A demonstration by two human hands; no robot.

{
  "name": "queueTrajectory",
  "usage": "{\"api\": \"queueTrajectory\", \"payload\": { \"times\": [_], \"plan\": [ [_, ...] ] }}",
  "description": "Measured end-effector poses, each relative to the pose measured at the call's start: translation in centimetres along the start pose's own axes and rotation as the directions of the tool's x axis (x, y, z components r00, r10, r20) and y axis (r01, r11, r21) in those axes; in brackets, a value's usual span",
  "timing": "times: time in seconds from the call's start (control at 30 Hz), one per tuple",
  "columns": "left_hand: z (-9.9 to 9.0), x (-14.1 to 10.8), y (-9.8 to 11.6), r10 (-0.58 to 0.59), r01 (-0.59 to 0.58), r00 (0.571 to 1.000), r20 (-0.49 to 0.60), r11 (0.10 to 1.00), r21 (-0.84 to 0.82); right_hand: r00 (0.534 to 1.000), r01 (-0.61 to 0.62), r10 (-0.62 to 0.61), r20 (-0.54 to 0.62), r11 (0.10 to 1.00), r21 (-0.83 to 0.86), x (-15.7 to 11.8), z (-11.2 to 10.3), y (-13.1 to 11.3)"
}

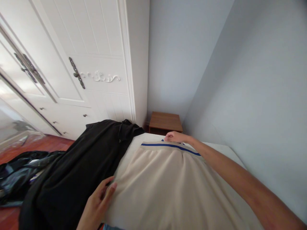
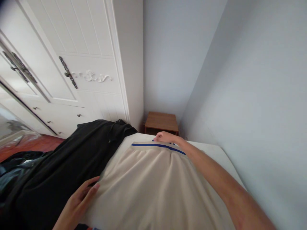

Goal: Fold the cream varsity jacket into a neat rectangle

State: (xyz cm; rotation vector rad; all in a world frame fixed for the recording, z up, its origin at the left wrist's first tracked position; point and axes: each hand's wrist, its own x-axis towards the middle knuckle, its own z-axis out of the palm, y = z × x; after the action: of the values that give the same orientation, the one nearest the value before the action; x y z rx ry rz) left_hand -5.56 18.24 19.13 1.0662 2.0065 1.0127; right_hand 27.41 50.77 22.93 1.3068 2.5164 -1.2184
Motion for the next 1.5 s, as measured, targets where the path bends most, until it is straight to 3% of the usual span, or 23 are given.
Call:
{"api": "queueTrajectory", "payload": {
  "times": [0.17, 0.3, 0.47, 0.6, 0.7, 0.8, 0.93, 1.03, 1.13, 1.2, 1.27, 1.4, 1.5],
  "plan": [
    [1.4, 0.4, 1.2, 0.035, -0.033, 0.999, 0.018, 0.997, -0.069, 0.987, -0.042, 0.019, -0.157, 0.989, -0.144, 5.7, 4.3, -4.9],
    [1.2, -0.4, 0.2, 0.023, -0.008, 0.997, 0.075, 0.979, -0.205, 0.990, -0.064, 0.040, -0.135, 0.982, -0.178, 7.9, 6.1, -6.7],
    [0.7, -1.2, -0.9, 0.040, -0.022, 0.998, 0.049, 0.950, -0.311, 1.000, -0.019, 0.018, -0.014, 0.999, -0.044, 8.9, 7.0, -6.7],
    [0.0, -1.0, -1.9, 0.063, -0.020, 0.990, 0.126, 0.946, -0.322, 0.993, -0.069, 0.078, -0.093, 0.993, 0.096, 9.2, 7.1, -5.9],
    [-0.2, -0.8, -2.2, 0.014, 0.058, 0.981, 0.194, 0.932, -0.357, 0.978, -0.107, 0.130, -0.160, 0.984, 0.144, 9.0, 7.0, -5.5],
    [-0.1, -0.9, -1.8, -0.063, 0.141, 0.975, 0.215, 0.918, -0.371, 0.959, -0.123, 0.151, -0.241, 0.984, 0.130, 8.8, 7.1, -5.8],
    [0.2, -1.2, -1.4, -0.080, 0.147, 0.977, 0.198, 0.924, -0.353, 0.943, -0.089, 0.098, -0.319, 0.995, 0.042, 8.1, 7.0, -6.6],
    [0.4, -1.1, -1.7, -0.077, 0.126, 0.986, 0.148, 0.924, -0.361, 0.921, -0.061, 0.046, -0.388, 0.998, -0.027, 5.8, 5.8, -6.2],
    [0.6, -0.7, -2.1, -0.072, 0.088, 0.996, 0.060, 0.939, -0.334, 0.868, -0.129, 0.087, -0.489, 0.990, -0.053, 1.3, 3.4, -3.6],
    [0.9, -0.4, -2.0, -0.062, 0.065, 0.998, 0.020, 0.953, -0.296, 0.808, -0.242, 0.187, -0.558, 0.970, -0.027, -2.9, 1.8, -0.8],
    [1.3, -0.2, -1.8, -0.037, 0.036, 0.999, -0.001, 0.965, -0.259, 0.716, -0.386, 0.326, -0.617, 0.922, 0.039, -7.4, 0.9, 2.4],
    [2.0, -0.3, -1.3, 0.016, -0.031, 0.996, -0.086, 0.984, -0.175, 0.511, -0.610, 0.588, -0.627, 0.762, 0.218, -15.4, 1.9, 8.2],
    [2.2, -0.6, -1.1, 0.046, -0.065, 0.986, -0.158, 0.991, -0.114, 0.469, -0.641, 0.668, -0.578, 0.707, 0.298, -19.0, 4.0, 10.6]
  ]
}}
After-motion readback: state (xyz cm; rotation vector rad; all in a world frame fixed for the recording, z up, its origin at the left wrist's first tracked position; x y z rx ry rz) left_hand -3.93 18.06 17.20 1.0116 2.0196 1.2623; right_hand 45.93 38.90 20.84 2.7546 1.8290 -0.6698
